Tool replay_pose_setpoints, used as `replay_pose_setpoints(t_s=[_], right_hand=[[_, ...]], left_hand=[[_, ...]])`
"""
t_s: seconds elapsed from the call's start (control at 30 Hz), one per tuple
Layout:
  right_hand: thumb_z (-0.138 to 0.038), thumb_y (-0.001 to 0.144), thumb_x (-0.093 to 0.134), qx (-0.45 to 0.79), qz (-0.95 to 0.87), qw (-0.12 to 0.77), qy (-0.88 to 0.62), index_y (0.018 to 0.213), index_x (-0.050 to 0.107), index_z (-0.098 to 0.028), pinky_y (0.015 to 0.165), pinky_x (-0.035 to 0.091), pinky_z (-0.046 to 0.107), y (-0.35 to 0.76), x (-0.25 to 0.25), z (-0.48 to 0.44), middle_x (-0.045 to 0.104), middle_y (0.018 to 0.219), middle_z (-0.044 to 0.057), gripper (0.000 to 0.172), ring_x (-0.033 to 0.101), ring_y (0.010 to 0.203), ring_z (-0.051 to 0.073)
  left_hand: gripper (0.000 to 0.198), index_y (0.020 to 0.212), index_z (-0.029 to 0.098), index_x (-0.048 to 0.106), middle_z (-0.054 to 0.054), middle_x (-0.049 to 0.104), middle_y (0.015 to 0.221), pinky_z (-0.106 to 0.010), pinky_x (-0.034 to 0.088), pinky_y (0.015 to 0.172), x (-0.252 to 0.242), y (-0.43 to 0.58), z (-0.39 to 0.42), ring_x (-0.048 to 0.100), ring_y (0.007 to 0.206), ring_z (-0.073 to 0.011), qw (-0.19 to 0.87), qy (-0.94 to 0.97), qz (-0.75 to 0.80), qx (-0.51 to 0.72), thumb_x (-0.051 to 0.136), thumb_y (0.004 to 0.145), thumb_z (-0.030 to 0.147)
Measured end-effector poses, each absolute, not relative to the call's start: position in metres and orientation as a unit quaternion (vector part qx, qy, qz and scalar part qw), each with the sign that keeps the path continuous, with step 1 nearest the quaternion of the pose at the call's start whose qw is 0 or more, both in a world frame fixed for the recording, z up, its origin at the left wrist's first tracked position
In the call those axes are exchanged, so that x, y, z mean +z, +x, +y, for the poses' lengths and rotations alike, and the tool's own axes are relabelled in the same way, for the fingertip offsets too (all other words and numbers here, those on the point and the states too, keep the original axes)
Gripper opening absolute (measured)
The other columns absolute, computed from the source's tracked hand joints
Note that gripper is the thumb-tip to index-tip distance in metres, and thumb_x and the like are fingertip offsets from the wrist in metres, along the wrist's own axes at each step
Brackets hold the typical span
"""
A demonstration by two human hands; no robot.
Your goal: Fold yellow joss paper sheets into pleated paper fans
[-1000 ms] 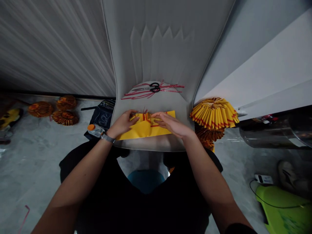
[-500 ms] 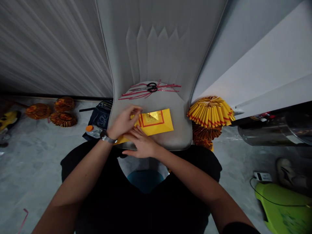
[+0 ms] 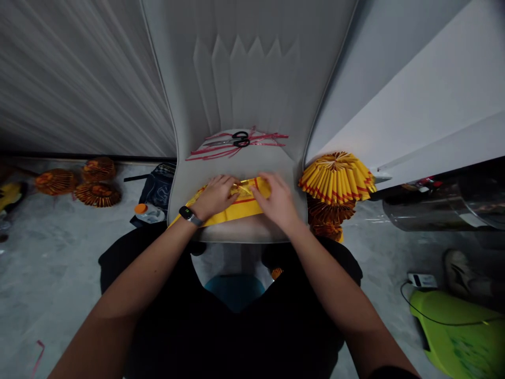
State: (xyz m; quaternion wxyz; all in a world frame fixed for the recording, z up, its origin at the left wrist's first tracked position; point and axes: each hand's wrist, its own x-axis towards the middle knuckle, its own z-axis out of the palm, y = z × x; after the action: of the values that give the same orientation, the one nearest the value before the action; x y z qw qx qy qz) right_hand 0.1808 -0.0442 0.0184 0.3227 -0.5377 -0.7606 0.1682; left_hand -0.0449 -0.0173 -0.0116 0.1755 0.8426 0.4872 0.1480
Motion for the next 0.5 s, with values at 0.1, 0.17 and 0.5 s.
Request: replay_pose_setpoints(t_s=[0.1, 0.17, 0.5], right_hand=[[-0.041, 0.089, 0.075, 0.198, -0.733, 0.263, -0.595, 0.145, 0.059, -0.016, 0.109, 0.051, 0.053, 0.211, 0.010, -0.026, 0.068, 0.131, 0.018, 0.063, 0.064, 0.124, 0.035], [-0.033, 0.090, 0.072, 0.211, -0.763, 0.236, -0.564, 0.147, 0.059, -0.019, 0.112, 0.050, 0.052, 0.217, 0.007, -0.031, 0.067, 0.133, 0.016, 0.060, 0.063, 0.125, 0.033], [-0.018, 0.099, 0.052, 0.142, -0.861, 0.213, -0.439, 0.133, 0.072, -0.028, 0.131, 0.020, 0.066, 0.199, -0.015, -0.083, 0.040, 0.171, 0.006, 0.040, 0.025, 0.163, 0.031]], left_hand=[[0.022, 0.119, 0.020, 0.066, -0.011, 0.067, 0.126, -0.049, 0.047, 0.109, -0.009, -0.045, -0.019, 0.059, 0.119, -0.0297, 0.164, 0.842, 0.482, 0.176, 0.058, 0.099, 0.026], [0.019, 0.115, 0.021, 0.068, -0.011, 0.064, 0.133, -0.048, 0.046, 0.110, -0.007, -0.045, -0.021, 0.057, 0.124, -0.0297, 0.144, 0.848, 0.472, 0.192, 0.058, 0.099, 0.023], [0.027, 0.119, 0.023, 0.074, -0.011, 0.071, 0.131, -0.050, 0.045, 0.111, -0.001, -0.053, -0.029, 0.062, 0.125, -0.0297, 0.155, 0.890, 0.414, 0.116, 0.052, 0.104, 0.027]])
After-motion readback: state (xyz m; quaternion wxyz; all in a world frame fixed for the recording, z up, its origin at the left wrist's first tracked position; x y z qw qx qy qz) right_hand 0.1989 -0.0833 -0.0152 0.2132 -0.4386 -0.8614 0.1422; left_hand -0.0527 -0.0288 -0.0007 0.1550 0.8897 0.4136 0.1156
